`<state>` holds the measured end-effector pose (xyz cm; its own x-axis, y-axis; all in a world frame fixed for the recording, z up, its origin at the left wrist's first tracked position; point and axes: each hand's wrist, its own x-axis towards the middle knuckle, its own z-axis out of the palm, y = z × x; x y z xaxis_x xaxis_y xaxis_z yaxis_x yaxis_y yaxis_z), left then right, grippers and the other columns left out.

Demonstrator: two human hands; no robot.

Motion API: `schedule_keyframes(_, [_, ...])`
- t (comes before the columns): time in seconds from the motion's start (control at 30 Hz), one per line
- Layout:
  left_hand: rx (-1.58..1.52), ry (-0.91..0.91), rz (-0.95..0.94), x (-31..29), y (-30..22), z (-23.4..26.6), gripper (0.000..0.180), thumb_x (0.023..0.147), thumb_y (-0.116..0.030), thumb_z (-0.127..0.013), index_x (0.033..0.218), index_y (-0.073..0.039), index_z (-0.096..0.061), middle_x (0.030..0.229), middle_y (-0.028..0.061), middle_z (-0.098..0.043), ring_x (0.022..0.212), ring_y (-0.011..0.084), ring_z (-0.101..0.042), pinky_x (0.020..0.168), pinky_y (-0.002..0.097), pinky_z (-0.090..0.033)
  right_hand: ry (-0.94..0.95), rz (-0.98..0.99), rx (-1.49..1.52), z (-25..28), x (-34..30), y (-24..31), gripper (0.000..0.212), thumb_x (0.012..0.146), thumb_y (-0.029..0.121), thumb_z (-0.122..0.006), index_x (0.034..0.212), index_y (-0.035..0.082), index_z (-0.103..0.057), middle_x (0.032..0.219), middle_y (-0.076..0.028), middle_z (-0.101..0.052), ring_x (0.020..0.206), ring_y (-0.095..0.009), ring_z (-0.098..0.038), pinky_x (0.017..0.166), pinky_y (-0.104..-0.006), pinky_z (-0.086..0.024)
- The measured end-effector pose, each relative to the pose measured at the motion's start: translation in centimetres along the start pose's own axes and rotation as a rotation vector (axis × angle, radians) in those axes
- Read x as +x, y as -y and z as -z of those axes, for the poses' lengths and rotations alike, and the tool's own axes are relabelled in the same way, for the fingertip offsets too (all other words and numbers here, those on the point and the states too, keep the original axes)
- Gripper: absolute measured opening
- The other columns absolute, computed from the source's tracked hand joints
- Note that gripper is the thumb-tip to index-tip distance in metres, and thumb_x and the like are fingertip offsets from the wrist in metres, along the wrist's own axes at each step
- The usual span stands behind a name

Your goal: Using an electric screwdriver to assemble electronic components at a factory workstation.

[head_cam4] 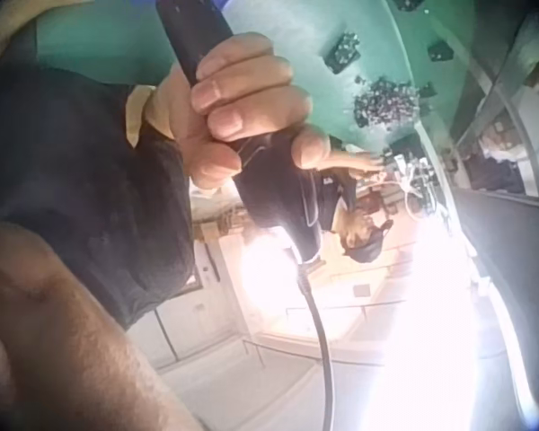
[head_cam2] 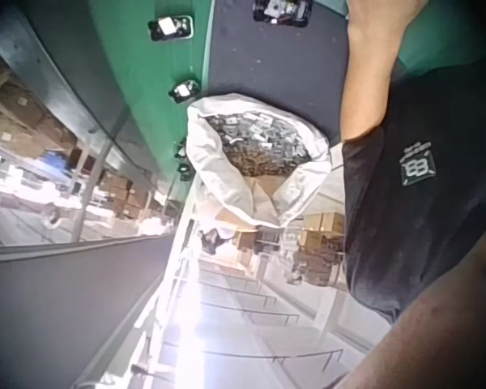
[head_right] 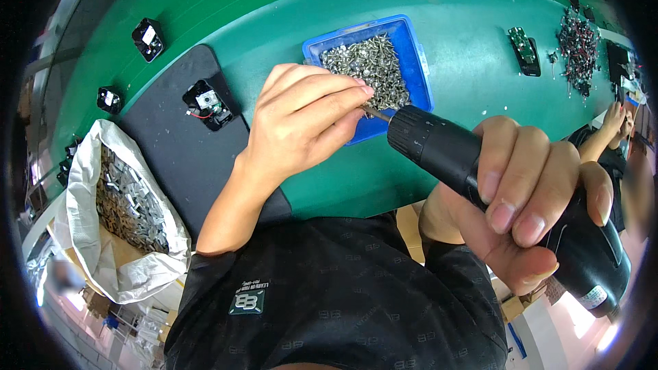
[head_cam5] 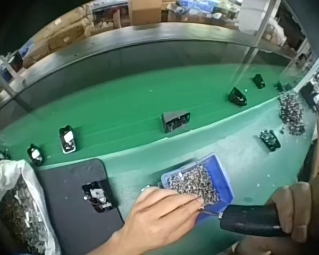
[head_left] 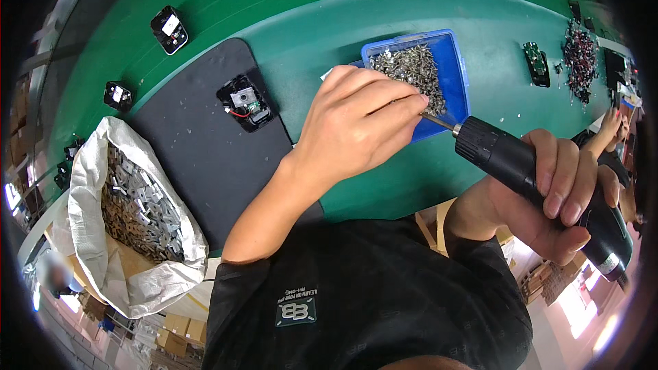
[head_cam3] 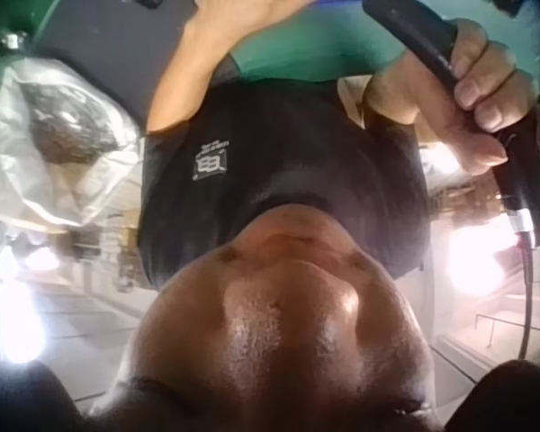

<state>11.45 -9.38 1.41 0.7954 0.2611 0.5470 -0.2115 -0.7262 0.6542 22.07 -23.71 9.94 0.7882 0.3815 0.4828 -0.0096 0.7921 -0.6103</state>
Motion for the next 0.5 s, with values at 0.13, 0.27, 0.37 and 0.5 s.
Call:
schedule_keyframes(0.13, [-0.008, -0.018, -0.002, -0.18, 0.16, -0.13, 0.032, 0.061, -0.008, -0.077, 0.093, -0.01, -0.071, 0.092, 0.0012, -0.067, 0.08, 0.0183, -0.062, 0.071, 0.03, -0.045, 0.009, 0.007, -0.064, 0.07, -0.04, 0.14, 0.038, 0.068, 0.016, -0.074, 0.102, 0.012, -0.058, 0.072, 0.007, -0.058, 0.064, -0.005, -0.055, 0.066, -0.0205, -0.041])
schedule_keyframes(0.27, [-0.025, -0.011, -0.017, -0.35, 0.24, 0.07, 0.032, 0.062, -0.01, -0.077, 0.093, -0.01, -0.071, 0.092, 0.0013, -0.068, 0.08, 0.0181, -0.062, 0.072, 0.0303, -0.044, 0.02, -0.001, -0.048, 0.19, 0.0, 0.59, 0.038, 0.067, 0.016, -0.075, 0.102, 0.013, -0.058, 0.073, 0.007, -0.059, 0.064, -0.005, -0.056, 0.066, -0.02, -0.043])
schedule_keyframes(0.37, [-0.058, -0.005, 0.009, -0.28, -0.26, 0.38, 0.031, 0.063, -0.012, -0.077, 0.093, -0.01, -0.071, 0.09, 0.001, -0.068, 0.081, 0.0178, -0.062, 0.074, 0.0303, -0.044, 0.05, -0.01, 0.047, -0.07, 0.12, 0.44, 0.038, 0.067, 0.014, -0.075, 0.101, 0.013, -0.058, 0.072, 0.007, -0.059, 0.064, -0.006, -0.057, 0.067, -0.0196, -0.043])
schedule_keyframes(0.5, [-0.114, -0.045, 0.013, -0.52, -0.07, -0.1, 0.03, 0.064, -0.012, -0.077, 0.093, -0.009, -0.072, 0.088, 0.0016, -0.068, 0.08, 0.0181, -0.062, 0.074, 0.0305, -0.043, 0.044, -0.016, 0.034, -0.34, 0.34, 0.55, 0.037, 0.066, 0.012, -0.075, 0.1, 0.013, -0.058, 0.071, 0.006, -0.059, 0.065, -0.006, -0.057, 0.068, -0.019, -0.044])
